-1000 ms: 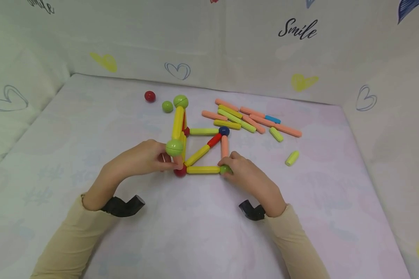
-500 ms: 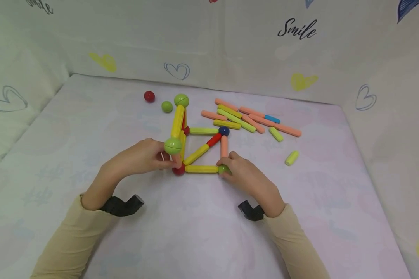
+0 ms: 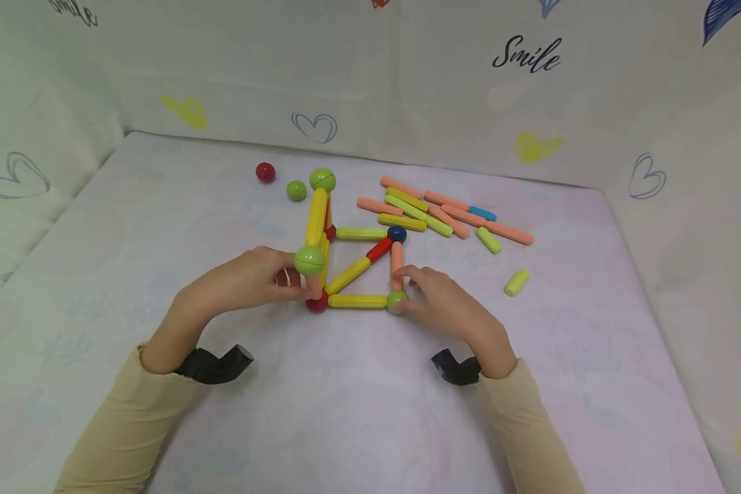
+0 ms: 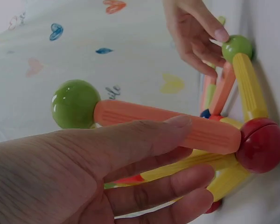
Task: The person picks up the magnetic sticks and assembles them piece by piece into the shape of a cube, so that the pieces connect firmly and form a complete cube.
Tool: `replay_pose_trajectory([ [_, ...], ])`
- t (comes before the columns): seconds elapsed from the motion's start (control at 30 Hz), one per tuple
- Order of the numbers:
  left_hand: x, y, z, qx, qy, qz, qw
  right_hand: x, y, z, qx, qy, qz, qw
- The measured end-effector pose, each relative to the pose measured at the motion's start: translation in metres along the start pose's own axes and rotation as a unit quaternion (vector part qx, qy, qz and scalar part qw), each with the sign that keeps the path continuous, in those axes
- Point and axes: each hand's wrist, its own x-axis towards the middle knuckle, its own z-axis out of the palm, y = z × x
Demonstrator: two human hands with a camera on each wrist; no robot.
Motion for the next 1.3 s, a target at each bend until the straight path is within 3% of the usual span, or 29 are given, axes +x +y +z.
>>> replay_pose_trajectory([
  [0.13,-0.005,-0.001,-0.007,-0.004,0.028,-0.007,0.9996,0.003,0.01,-0.004,0.03,0.013,0.014,0.9994],
  [0.27,-0.008,0.002,-0.013,-0.03,0.108,-0.006,0.9937,0.009,0.019,-0.006,0.049,0.035,0.042,0.9973],
  [0.37,-0.01,0.009,-0.015,-0.05,0.163,0.014,0.9852,0.014,0.023,-0.01,0.051,0.047,0.075,0.9948],
  [0.43,-0.011,0.013,-0.014,-0.057,0.177,0.034,0.982,0.02,0.027,-0.014,0.05,0.054,0.099,0.9924],
  [0.57,-0.014,0.018,-0.014,-0.067,0.164,0.068,0.9818,0.034,0.035,-0.022,0.04,0.076,0.12,0.989],
  [0.77,-0.018,0.017,-0.014,-0.067,0.126,0.074,0.9871,0.055,0.044,-0.028,0.024,0.117,0.135,0.9836],
  [1.0,-0.018,0.014,-0.014,-0.093,0.105,0.086,0.9864,0.068,0.05,-0.025,0.01,0.124,0.169,0.9778],
  [1.3,-0.017,0.014,-0.016,-0.108,0.099,0.099,0.9842,0.074,0.047,-0.018,0.009,0.159,0.144,0.9767],
])
